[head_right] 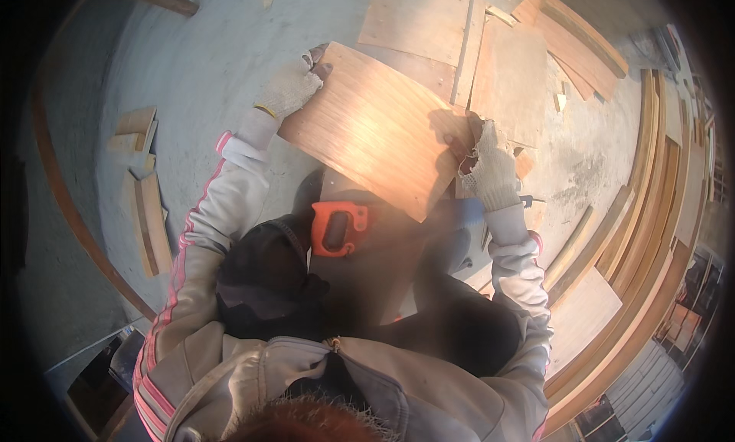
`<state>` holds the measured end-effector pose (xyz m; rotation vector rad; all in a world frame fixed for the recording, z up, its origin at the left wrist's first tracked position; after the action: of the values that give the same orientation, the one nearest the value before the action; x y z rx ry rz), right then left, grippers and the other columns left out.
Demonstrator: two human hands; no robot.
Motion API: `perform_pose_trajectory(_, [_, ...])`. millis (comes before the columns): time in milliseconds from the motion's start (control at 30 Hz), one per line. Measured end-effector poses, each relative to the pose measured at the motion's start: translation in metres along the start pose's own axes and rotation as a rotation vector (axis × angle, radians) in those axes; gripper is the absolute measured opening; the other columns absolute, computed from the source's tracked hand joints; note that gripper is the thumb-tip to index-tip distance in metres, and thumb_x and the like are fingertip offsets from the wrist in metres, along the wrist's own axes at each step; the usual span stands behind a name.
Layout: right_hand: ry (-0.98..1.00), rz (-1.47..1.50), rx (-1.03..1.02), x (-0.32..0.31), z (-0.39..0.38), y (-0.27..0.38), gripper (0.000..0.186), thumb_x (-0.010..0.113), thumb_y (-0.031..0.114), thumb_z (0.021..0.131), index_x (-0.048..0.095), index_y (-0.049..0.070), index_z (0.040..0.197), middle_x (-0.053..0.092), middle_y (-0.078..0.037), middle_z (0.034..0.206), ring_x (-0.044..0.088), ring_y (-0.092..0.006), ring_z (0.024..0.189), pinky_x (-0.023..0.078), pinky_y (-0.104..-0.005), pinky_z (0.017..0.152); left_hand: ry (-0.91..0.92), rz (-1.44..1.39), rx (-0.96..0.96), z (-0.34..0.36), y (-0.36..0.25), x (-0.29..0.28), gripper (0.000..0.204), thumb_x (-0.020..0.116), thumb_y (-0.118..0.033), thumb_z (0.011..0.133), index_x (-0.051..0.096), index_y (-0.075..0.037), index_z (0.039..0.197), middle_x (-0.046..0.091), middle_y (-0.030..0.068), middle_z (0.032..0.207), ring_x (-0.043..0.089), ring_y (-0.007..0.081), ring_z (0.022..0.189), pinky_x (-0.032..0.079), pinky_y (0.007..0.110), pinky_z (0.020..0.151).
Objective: The person sits on the floor and uses a hand saw to cut a piece of wood. They measure the wood with a ruler, position the saw, and cut through the wood. After cutting, they inspect the cut piece and place it aside.
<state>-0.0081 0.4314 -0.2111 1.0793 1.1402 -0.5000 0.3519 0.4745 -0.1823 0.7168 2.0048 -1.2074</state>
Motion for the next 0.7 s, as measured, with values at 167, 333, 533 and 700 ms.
perform_pose_trajectory(167, [0.092, 0.117, 0.077, -0.017, -0.001, 0.021, 0.051, 0.066, 0.039, 0.090, 0.056, 0.005, 0.127, 0.060, -0.018, 0.099, 0.062, -0.0355, 0.091, 0.049, -0.0443, 0.081, -0.102, -0.163, 0.086, -0.001, 0.031, 0.022, 0.059, 0.051, -0.039, 0.096, 0.043, -0.007, 0.145, 0.058, 0.0243, 0.131, 0.057, 0.0394, 0.118, 0.045, 0.041, 0.101])
perform_pose_trajectory(333, [0.211, -0.053, 0.070, -0.010, 0.008, 0.003, 0.065, 0.061, 0.049, 0.093, 0.048, 0.003, 0.137, 0.060, -0.020, 0.118, 0.060, -0.0334, 0.112, 0.047, -0.0404, 0.093, -0.093, -0.244, -0.024, -0.026, 0.031, 0.027, 0.058, 0.053, -0.036, 0.096, 0.044, -0.005, 0.144, 0.061, 0.0231, 0.128, 0.059, 0.0367, 0.117, 0.045, 0.040, 0.099])
perform_pose_trajectory(533, [0.240, -0.092, -0.022, -0.019, 0.013, 0.001, 0.059, 0.063, 0.043, 0.093, 0.050, 0.004, 0.135, 0.060, -0.020, 0.118, 0.059, -0.0335, 0.112, 0.047, -0.0409, 0.092, -0.113, -0.496, -0.140, -0.045, 0.049, 0.050, 0.060, 0.056, -0.038, 0.096, 0.045, -0.005, 0.144, 0.065, 0.0214, 0.119, 0.064, 0.0311, 0.107, 0.048, 0.039, 0.093])
perform_pose_trajectory(700, [0.211, -0.066, -0.055, -0.031, 0.020, 0.011, 0.053, 0.064, 0.037, 0.093, 0.053, 0.004, 0.133, 0.060, -0.020, 0.117, 0.059, -0.0330, 0.109, 0.048, -0.0409, 0.090, -0.049, -0.469, -0.100, -0.037, 0.048, 0.048, 0.068, 0.060, -0.044, 0.094, 0.044, -0.002, 0.144, 0.063, 0.0191, 0.120, 0.063, 0.0255, 0.102, 0.049, 0.037, 0.090])
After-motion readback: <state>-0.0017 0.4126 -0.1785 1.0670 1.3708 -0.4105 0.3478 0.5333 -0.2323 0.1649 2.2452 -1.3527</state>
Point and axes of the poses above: each hand's wrist, its own z-axis towards the middle knuckle, its own x-axis out of the palm, y = z × x, the point moved 6 cm from there along z, towards the middle knuckle
